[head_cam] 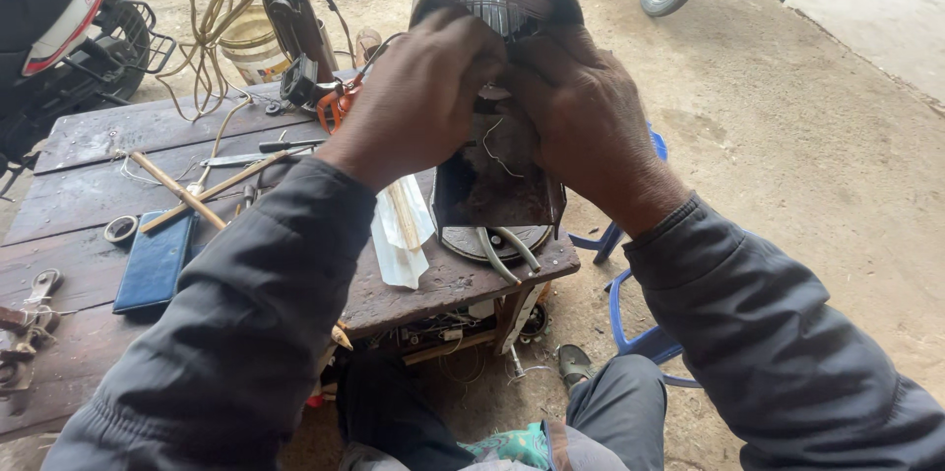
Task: The person works on a cylindrical drum mounted on a bench stand, fitting components inside its opening and winding white wire around it. They use a wooden block to press the wire into place and pliers to cut and secure the wire, then adjust the wound coil by hand.
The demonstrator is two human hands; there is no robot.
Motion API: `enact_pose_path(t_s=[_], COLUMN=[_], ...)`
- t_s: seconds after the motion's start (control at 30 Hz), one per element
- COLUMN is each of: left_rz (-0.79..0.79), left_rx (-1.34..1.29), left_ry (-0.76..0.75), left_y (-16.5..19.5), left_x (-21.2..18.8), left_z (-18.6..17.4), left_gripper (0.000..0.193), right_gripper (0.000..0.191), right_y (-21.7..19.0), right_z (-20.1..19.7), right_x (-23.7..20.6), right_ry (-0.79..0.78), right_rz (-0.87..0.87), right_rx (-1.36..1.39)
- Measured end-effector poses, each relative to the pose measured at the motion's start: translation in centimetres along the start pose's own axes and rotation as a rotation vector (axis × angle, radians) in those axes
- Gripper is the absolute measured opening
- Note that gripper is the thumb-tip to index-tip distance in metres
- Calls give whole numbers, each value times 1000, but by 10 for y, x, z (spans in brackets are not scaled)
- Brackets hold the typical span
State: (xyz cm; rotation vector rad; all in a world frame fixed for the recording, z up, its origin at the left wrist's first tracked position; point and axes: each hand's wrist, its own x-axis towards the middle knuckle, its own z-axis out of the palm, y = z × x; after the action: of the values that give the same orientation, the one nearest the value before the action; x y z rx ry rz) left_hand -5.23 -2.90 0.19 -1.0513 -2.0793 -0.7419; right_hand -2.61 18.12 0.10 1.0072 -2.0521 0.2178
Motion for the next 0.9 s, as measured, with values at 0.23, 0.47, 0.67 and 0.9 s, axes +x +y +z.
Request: enact_pose_path(t_s=[0.23,0.47,0.67,0.9], left_rz=[-29,-4,36,62], left_rx=[178,173,86,354], left_ry=[-97,-43,121,167], left_y=[-1,-2,-6,-2], left_x=[-4,5,6,-8], left_z=[-12,-16,-10,-1], left_gripper=[51,53,38,9], right_gripper=[31,15,25,25], right_y=[-2,-1,-4,-3], right_z=[0,2,11,13], right_x=[2,3,3,0], right_ry=[-17,-53,30,31], right_rz=[-14,36,75,155], right_rx=[11,47,109,188])
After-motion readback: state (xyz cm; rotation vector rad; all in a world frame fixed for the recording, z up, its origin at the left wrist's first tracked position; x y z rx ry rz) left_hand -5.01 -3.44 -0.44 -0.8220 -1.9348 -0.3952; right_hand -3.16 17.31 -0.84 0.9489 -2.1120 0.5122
